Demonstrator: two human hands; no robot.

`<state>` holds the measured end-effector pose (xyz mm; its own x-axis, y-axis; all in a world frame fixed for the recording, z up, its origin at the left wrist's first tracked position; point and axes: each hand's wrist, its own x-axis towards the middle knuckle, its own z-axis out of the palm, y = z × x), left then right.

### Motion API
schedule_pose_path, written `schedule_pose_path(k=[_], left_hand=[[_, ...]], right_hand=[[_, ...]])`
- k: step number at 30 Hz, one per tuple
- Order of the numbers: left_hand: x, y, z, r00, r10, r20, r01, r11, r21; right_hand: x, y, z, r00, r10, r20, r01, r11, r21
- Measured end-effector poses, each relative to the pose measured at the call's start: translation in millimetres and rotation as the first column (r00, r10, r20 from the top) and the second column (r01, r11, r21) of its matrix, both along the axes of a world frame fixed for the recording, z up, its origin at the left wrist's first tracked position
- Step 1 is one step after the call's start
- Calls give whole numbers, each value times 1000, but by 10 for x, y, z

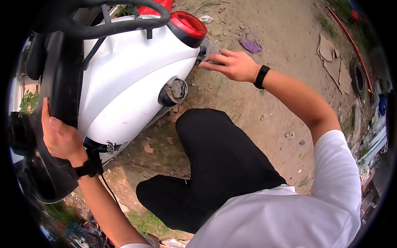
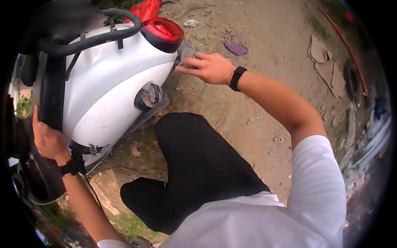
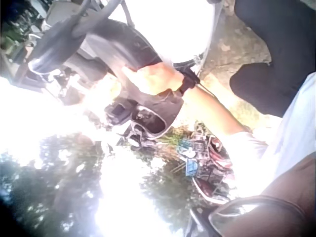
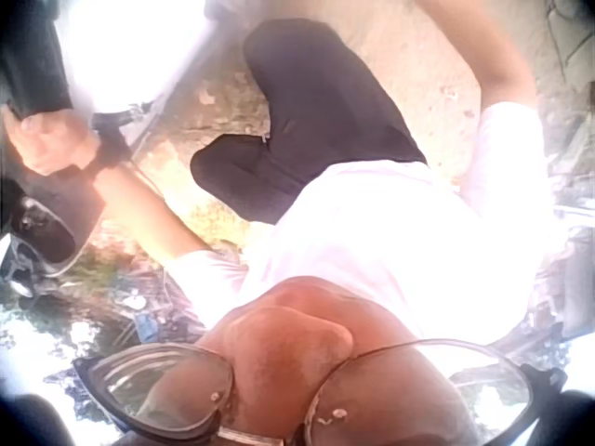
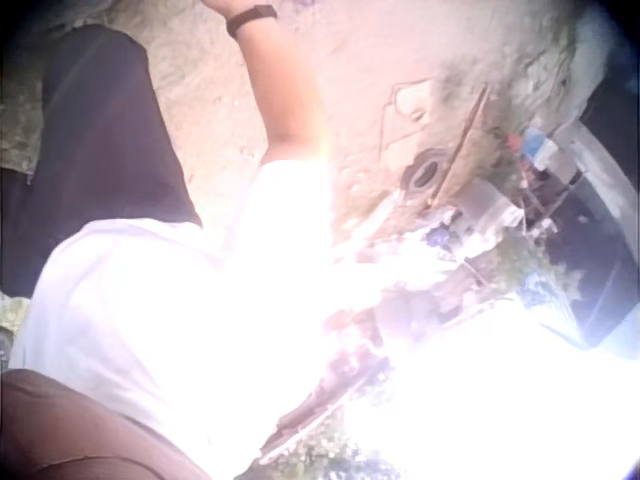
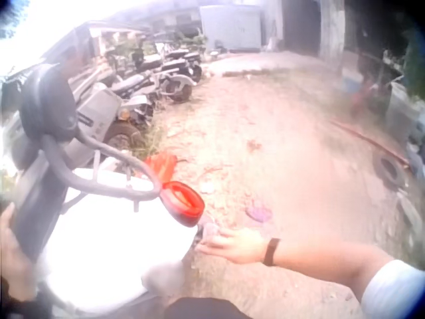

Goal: The person wets a cloth at a sink and proceeds to wipe down the body panels of a white motorcycle. They clean the front fairing, side panels, and rear section of the vehicle using the damp cloth.

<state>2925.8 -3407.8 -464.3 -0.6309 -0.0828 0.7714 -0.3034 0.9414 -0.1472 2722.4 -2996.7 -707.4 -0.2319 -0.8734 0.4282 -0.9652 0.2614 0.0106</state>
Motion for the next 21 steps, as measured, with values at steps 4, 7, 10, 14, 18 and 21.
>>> schedule_pose_path(k=[4, 7, 10, 14, 18, 21], left_hand=[[3, 5, -23, 1000, 7, 4, -7, 1000, -10], [2, -3, -34, 1000, 21, -4, -21, 1000, -3], [-5, 22, -20, 999, 43, -7, -43, 999, -4], [-53, -18, -29, 1000, 10, -13, -10, 1000, -16], [24, 39, -43, 999, 37, -3, -37, 999, 3], [6, 16, -58, 999, 48, -13, -48, 999, 6]], right_hand=[[167, -927, 635, 964, 211, -164, -249, 933, -259], [48, -1190, 526, 931, 288, -223, -344, 898, -274], [-187, -750, 104, 929, 314, -196, -332, 941, -70], [-337, 295, -585, 979, 203, -6, -174, 851, 495], [-113, 46, 50, 996, -15, -86, 13, 1000, -27], [-94, -615, 543, 995, -89, -53, 59, 909, -413]])
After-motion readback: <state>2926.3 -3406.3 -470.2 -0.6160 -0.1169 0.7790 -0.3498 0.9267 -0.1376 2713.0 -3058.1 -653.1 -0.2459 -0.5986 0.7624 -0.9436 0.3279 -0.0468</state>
